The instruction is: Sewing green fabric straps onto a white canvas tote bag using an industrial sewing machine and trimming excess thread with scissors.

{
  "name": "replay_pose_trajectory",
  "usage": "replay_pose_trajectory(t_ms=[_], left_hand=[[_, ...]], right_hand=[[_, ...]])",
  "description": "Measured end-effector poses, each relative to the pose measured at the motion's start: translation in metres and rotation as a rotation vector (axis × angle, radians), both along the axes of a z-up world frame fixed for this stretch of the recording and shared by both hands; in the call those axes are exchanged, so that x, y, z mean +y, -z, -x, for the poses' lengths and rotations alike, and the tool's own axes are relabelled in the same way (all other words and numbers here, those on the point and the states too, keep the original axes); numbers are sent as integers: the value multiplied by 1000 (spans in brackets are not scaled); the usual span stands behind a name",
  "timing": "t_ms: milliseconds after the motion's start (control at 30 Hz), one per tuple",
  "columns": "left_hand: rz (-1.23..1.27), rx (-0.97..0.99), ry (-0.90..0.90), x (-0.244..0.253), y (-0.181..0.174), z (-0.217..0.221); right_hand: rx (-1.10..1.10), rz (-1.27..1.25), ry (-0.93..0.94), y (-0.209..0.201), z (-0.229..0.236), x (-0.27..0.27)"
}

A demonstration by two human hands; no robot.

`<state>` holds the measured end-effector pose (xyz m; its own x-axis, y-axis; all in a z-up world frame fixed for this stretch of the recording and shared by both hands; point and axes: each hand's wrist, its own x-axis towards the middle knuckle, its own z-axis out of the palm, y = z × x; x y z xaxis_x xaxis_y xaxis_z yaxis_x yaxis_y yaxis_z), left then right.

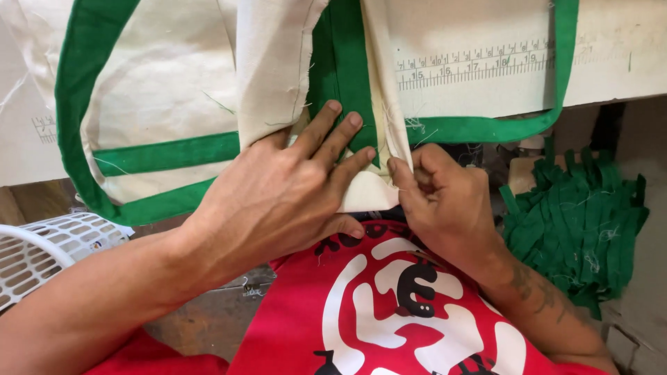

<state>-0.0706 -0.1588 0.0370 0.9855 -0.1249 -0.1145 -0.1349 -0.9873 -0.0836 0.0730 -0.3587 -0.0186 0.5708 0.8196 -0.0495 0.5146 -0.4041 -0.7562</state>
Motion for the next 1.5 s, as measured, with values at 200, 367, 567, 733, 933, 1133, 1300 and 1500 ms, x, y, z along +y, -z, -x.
replay_pose_trajectory(t_ms=[200, 367, 567, 733, 933, 1133, 1300, 1500], left_hand=[[535, -154, 145, 33, -47, -25], [-10, -398, -76, 73, -9, -59], [-83, -370, -188, 79, 9, -59], [118, -351, 0, 89, 23, -54], [4, -370, 25, 97, 35, -46], [206, -437, -46, 87, 40, -48], [115, -460, -65, 86, 40, -52], [154, -384, -42, 93, 32, -59]], right_hand=[[-477, -23, -249, 1, 1, 1], [-825, 117, -410, 3, 10, 17], [-953, 230, -499, 4, 10, 20], [-981, 224, -518, 1, 11, 26], [-915, 209, -426, -6, 15, 18], [-908, 197, -449, -4, 5, 26], [-924, 140, -373, -65, -59, 39], [-738, -232, -771, -14, -145, 142]])
